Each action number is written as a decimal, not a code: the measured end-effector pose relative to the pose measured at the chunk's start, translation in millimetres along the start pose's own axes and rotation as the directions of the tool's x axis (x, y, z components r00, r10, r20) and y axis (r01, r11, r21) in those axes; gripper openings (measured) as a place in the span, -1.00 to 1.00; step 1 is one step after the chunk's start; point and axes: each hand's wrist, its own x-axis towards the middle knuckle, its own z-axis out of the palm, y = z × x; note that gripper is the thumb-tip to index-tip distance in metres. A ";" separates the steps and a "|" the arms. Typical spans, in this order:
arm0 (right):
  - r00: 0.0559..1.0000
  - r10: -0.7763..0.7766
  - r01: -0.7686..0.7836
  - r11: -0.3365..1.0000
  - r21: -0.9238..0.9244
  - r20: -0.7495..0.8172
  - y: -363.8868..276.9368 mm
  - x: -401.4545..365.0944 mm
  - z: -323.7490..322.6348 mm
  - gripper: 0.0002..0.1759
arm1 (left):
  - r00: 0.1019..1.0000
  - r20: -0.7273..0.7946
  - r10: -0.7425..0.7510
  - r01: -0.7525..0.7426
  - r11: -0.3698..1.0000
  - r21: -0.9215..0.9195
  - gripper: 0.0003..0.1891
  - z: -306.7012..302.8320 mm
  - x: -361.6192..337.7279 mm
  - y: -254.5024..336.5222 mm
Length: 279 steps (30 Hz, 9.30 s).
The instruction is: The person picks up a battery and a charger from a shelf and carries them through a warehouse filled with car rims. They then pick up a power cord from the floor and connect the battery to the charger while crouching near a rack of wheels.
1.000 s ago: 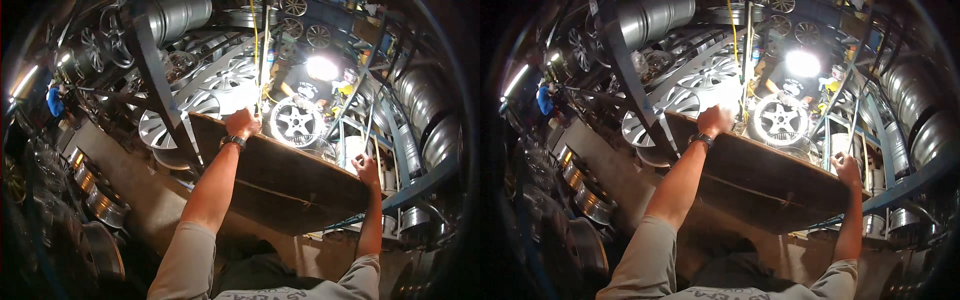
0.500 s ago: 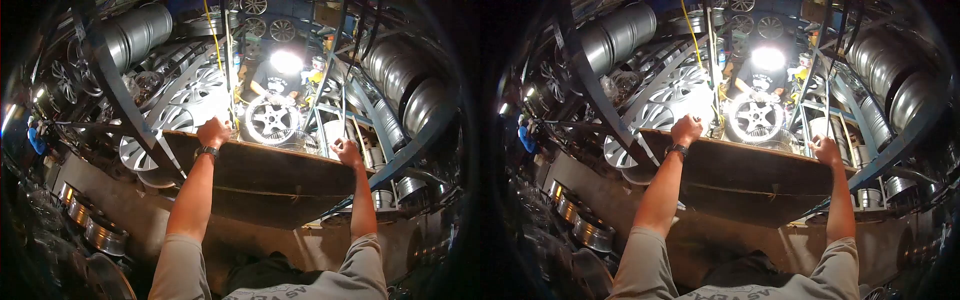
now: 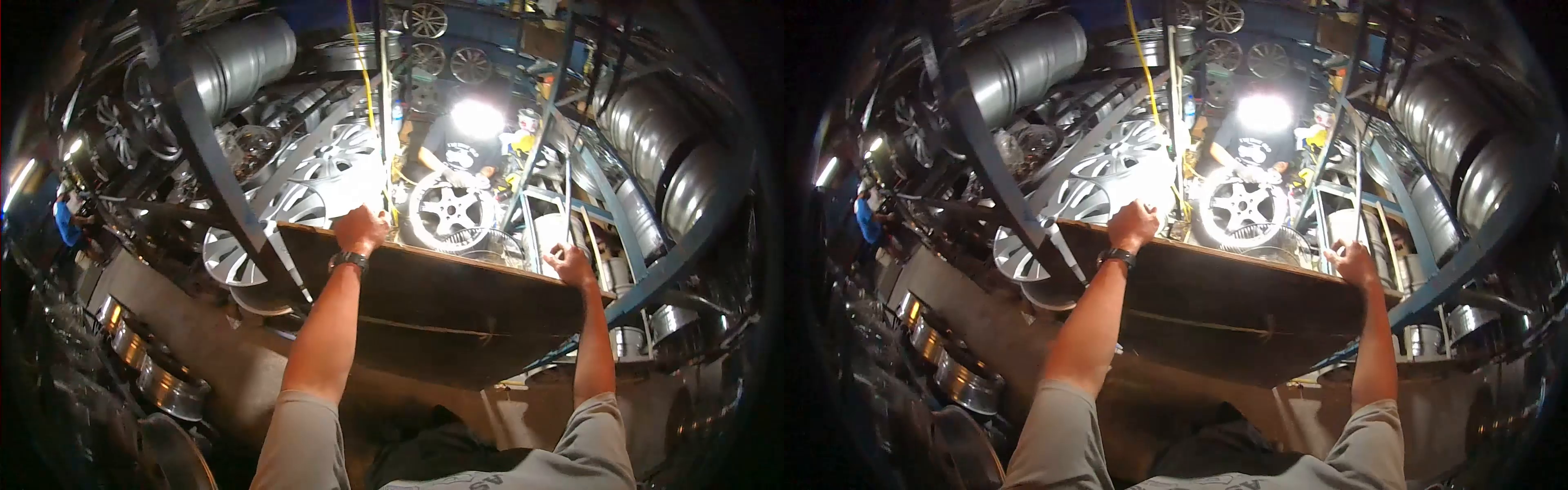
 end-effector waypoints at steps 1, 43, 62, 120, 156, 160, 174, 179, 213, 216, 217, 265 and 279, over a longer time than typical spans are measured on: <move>0.999 -0.040 0.039 0.999 -0.015 -0.030 5.4 0.0 0.9 -0.56 | 1.000 -0.002 0.020 -0.020 0.999 -0.030 -0.59 1.6 -0.6 -1.7; 0.829 -0.559 0.525 0.765 0.372 -0.019 -164.2 4.2 14.4 -0.44 | 0.998 -0.065 -0.024 0.022 0.999 -0.033 -0.68 -1.6 -1.4 -4.5; 0.762 -0.570 0.398 0.787 0.472 0.307 -143.8 6.0 30.7 -0.41 | 0.996 -0.073 -0.050 0.048 0.999 -0.022 -0.63 -0.9 0.5 -6.3; 0.801 0.441 -0.569 0.355 0.742 0.403 110.1 194.4 59.3 -0.67 | 1.000 -0.014 -0.012 0.013 1.000 0.013 -0.63 -3.0 10.5 -18.9; 0.838 0.467 -0.467 0.341 0.816 0.284 119.2 199.6 30.8 -0.70 | 0.991 0.059 -0.124 0.117 0.987 0.108 -0.52 -8.5 10.9 -1.0; 0.835 0.476 -0.470 0.352 0.809 0.277 116.7 197.0 27.6 -0.71 | 0.989 0.056 -0.137 0.130 0.985 0.110 -0.54 -7.8 10.2 -0.6; 0.851 0.437 -0.461 0.356 0.813 0.292 125.4 196.9 27.3 -0.82 | 0.992 0.046 -0.119 0.116 0.991 0.067 -0.55 -9.0 6.4 3.2; 0.848 0.440 -0.468 0.358 0.808 0.297 123.3 193.9 24.3 -0.79 | 0.991 0.048 -0.126 0.123 0.990 0.070 -0.55 -7.5 6.7 2.5; 0.867 0.406 -0.449 0.387 0.805 0.288 130.6 203.4 17.9 -0.73 | 0.988 0.073 -0.139 0.136 0.990 0.048 -0.60 2.6 5.9 2.5; 0.871 0.389 -0.453 0.394 0.800 0.301 133.4 206.8 18.2 -0.73 | 0.985 0.063 -0.158 0.154 0.986 0.065 -0.61 -2.2 6.5 5.8; 0.873 0.384 -0.450 0.400 0.799 0.300 135.4 207.6 18.2 -0.73 | 0.986 0.063 -0.151 0.147 0.987 0.068 -0.60 -3.5 6.2 6.5; 0.872 0.400 -0.452 0.433 0.780 0.283 114.3 199.6 17.7 -0.71 | 0.988 0.060 -0.142 0.138 0.988 0.070 -0.59 -7.4 5.2 6.7; 0.874 0.401 -0.444 0.423 0.790 0.276 112.1 198.8 16.5 -0.77 | 0.984 0.083 -0.160 0.153 0.984 0.089 -0.55 -7.9 5.8 7.0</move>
